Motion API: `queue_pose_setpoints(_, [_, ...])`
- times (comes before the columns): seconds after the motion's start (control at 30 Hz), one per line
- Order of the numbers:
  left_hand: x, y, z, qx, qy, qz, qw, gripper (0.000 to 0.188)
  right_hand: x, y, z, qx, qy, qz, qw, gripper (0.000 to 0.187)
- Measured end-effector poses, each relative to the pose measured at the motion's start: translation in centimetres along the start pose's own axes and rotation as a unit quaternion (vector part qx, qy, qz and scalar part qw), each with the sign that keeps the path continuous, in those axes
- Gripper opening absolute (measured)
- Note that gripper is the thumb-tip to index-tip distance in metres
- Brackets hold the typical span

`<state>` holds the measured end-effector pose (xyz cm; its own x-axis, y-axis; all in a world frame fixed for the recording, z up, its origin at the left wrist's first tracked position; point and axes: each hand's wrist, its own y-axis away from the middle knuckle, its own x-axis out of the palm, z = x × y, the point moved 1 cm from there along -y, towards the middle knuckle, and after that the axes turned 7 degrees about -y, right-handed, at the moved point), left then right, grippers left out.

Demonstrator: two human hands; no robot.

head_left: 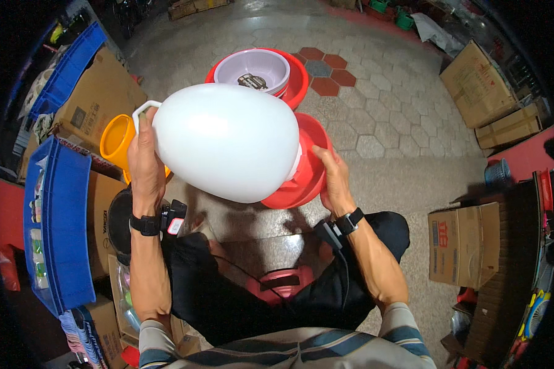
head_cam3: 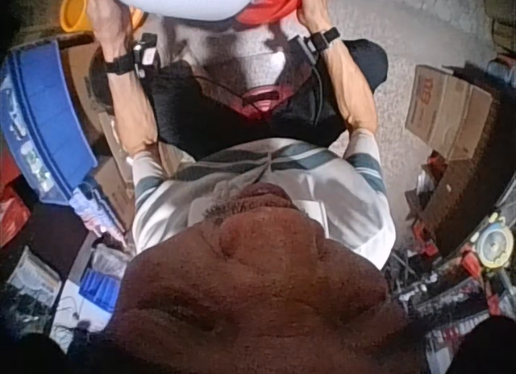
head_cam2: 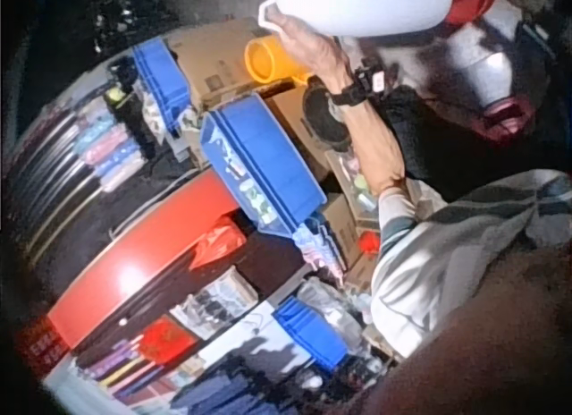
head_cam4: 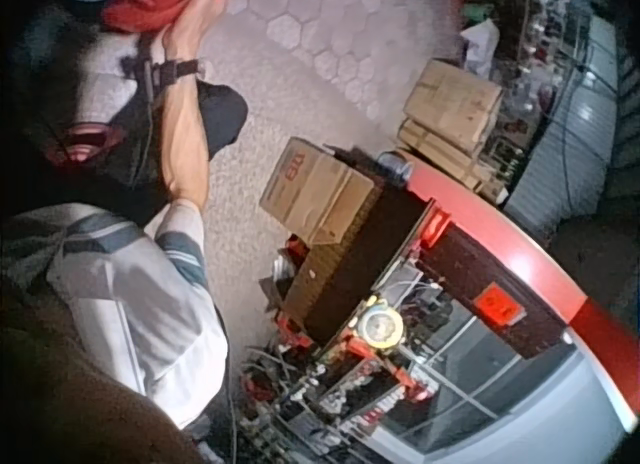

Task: The person assembles a poultry feeder by placing a white water reservoir onto a red base and then onto a yellow base. They then use a cloth to wipe the inside of a black pot containing a metal strainer and place the cloth inside the pot.

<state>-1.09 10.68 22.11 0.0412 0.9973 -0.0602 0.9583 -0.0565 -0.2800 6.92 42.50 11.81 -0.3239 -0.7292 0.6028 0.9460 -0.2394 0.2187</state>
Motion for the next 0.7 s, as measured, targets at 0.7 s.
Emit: queue_pose_setpoints(0.7, [0.3, 0.2, -0.2, 0.019, -0.072, 0.018, 0.997, 0.088, -0.6, -0.6, -1.2, 0.239, -0.104, 0.033, 0.965, 0.046])
